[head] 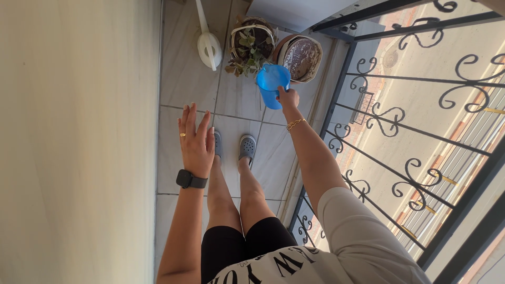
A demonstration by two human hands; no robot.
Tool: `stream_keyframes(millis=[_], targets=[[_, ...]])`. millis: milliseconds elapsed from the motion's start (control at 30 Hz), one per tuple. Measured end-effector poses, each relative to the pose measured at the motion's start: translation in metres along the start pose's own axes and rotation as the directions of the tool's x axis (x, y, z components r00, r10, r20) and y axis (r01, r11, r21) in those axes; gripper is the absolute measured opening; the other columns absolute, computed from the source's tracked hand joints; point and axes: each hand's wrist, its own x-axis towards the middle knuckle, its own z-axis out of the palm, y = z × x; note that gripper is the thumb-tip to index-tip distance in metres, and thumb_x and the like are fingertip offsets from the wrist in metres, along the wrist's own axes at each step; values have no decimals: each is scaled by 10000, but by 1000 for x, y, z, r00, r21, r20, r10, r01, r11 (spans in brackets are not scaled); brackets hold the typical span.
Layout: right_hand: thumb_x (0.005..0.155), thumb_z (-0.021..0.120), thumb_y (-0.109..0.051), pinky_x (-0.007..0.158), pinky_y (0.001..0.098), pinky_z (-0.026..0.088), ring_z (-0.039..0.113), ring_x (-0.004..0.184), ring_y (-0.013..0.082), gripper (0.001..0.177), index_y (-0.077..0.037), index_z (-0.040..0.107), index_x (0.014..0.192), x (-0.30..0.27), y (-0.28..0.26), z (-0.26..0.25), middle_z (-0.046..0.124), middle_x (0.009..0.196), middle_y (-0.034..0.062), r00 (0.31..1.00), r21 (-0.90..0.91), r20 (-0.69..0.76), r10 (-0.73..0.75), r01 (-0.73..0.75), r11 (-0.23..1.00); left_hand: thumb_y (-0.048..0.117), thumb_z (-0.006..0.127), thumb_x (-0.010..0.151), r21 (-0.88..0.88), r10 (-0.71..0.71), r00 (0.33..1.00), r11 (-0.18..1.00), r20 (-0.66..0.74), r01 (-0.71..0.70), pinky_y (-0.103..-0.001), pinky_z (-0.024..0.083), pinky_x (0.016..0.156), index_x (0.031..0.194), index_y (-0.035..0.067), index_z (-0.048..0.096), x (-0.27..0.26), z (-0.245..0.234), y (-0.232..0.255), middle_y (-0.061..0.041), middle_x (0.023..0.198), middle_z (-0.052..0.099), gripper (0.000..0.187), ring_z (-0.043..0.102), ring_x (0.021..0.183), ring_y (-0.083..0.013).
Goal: Water several potted plants on a balcony using a blue pitcher.
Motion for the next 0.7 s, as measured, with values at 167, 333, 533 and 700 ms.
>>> stream_keyframes(millis=[167, 333, 533, 700], targets=[[859, 671, -395, 600, 283, 560, 693, 602, 116, 375, -28, 739, 815, 5, -3, -1, 724, 668, 43, 1000, 23, -22, -17, 17, 1000, 49, 630, 1005, 14, -21, 1000, 1000, -5, 21, -626, 336, 1217, 1408, 108, 601, 0, 0, 0, -158, 1610, 409, 408, 358, 1522, -397], [839, 679, -409, 601, 288, 562, 691, 597, 118, 379, -36, 743, 818, 7, -12, -3, 724, 665, 44, 999, -8, -42, -16, 15, 1000, 33, 642, 991, 12, -13, 1000, 1000, -17, 14, -610, 358, 1207, 1395, 102, 609, 3, -3, 1, -164, 1601, 420, 412, 373, 1511, -407], [824, 689, -386, 595, 284, 575, 698, 565, 118, 356, -32, 730, 812, 7, -23, -5, 717, 651, 52, 995, -9, -73, -65, 65, 998, 3, 653, 985, -15, 18, 998, 1000, -62, -19, -552, 409, 1211, 1379, 86, 607, 5, -6, 0, -177, 1584, 436, 405, 390, 1501, -421], [831, 687, -369, 589, 288, 577, 694, 563, 112, 330, -41, 727, 840, 7, -24, -6, 722, 650, 48, 996, -33, -58, -66, 64, 997, 8, 661, 977, -5, -3, 998, 1000, -58, 3, -547, 413, 1197, 1359, 83, 615, 4, -10, 0, -181, 1571, 443, 392, 402, 1484, -427]])
